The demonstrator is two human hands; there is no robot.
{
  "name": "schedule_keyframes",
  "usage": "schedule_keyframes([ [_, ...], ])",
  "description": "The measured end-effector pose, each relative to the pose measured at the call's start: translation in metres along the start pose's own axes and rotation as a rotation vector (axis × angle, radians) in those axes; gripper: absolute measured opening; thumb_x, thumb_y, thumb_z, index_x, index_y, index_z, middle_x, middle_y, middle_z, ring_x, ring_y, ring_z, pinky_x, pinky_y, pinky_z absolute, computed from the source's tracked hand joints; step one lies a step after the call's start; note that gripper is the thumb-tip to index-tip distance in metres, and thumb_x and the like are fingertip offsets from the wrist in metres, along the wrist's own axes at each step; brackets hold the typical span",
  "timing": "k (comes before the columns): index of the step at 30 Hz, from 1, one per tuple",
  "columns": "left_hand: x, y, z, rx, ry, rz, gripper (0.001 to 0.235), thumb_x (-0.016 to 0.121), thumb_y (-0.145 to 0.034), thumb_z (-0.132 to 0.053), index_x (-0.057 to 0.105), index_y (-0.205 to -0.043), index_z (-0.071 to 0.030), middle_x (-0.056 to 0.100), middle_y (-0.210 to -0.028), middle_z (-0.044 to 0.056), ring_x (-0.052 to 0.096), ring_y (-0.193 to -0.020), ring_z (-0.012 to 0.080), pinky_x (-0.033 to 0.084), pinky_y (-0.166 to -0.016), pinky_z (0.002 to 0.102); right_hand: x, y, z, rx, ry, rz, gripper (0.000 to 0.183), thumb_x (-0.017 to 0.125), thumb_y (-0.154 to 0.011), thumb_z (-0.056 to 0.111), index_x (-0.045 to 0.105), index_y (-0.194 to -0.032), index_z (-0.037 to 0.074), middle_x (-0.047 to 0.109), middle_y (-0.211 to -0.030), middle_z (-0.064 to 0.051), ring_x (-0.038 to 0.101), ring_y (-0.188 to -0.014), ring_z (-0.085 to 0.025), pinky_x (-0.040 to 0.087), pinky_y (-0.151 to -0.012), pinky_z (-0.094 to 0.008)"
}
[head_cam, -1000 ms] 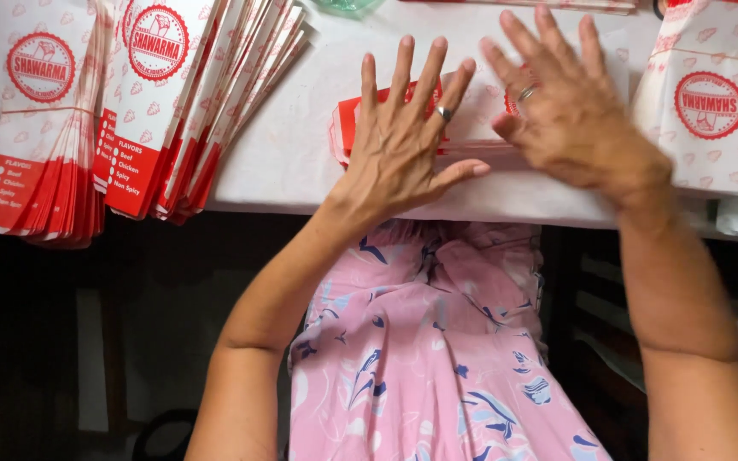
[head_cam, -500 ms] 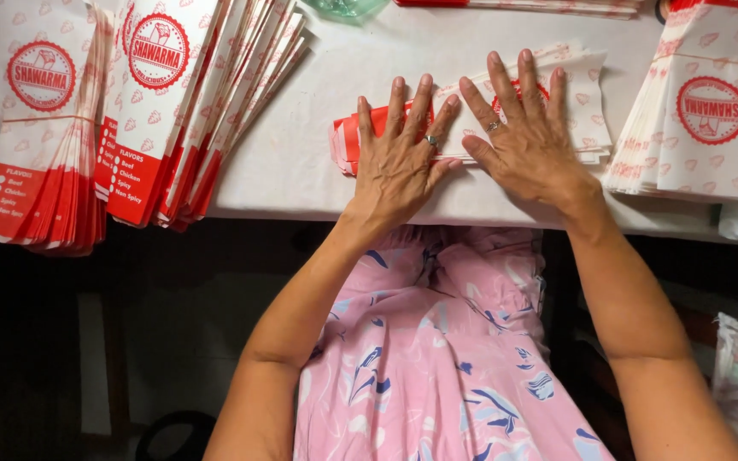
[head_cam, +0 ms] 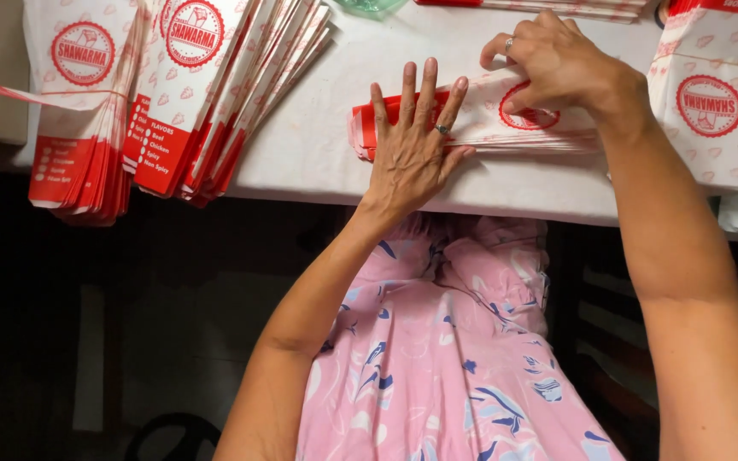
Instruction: Manually folding and stacking paper food bags at a high-speed production pace.
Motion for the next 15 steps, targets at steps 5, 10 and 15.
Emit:
schedule_keyframes([
  [5, 0.002, 0.010, -0.001, 0.036, 0.044, -0.179, 0.094, 0.083, -0.105, -0.067, 0.029, -0.164, -0.019, 0.013, -0.168, 0.021, 0.006, -0.156, 0.0427, -0.008, -0.119, 0.074, 0.001, -0.008, 0.007, 0.079, 0.005, 0.150, 0.069, 0.088, -0.060, 0.030, 0.070, -0.123, 0.012, 0.062, -0.111, -0.013, 0.050, -0.112, -0.035, 0.048, -0.092, -0.048],
  [10, -0.020, 0.040, -0.001, 0.053, 0.241, -0.492, 0.077, 0.078, -0.101, -0.053, 0.040, -0.156, -0.017, 0.030, -0.166, 0.017, 0.031, -0.159, 0.0358, 0.007, -0.132, 0.071, -0.005, -0.002, 0.014, 0.167, -0.016, 0.230, 0.059, 0.085, -0.065, 0.028, 0.060, -0.115, 0.009, 0.054, -0.109, -0.011, 0.064, -0.087, -0.036, 0.053, -0.077, -0.050],
  [15, -0.079, 0.074, 0.034, -0.087, 0.475, -0.824, 0.072, 0.089, -0.095, -0.030, 0.044, -0.150, -0.023, 0.039, -0.156, 0.002, 0.045, -0.149, 0.0225, 0.017, -0.138, 0.055, -0.023, 0.013, 0.018, 0.195, -0.137, 0.101, 0.055, 0.087, -0.061, 0.016, 0.078, -0.115, 0.012, 0.077, -0.103, -0.007, 0.068, -0.087, -0.030, 0.053, -0.081, -0.043],
])
Point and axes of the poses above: each hand's wrist, its own y-axis away from the middle knuckle, its own x-axis out of the palm, z = x × y, the point moved 9 cm from there along -y, towards the middle knuckle
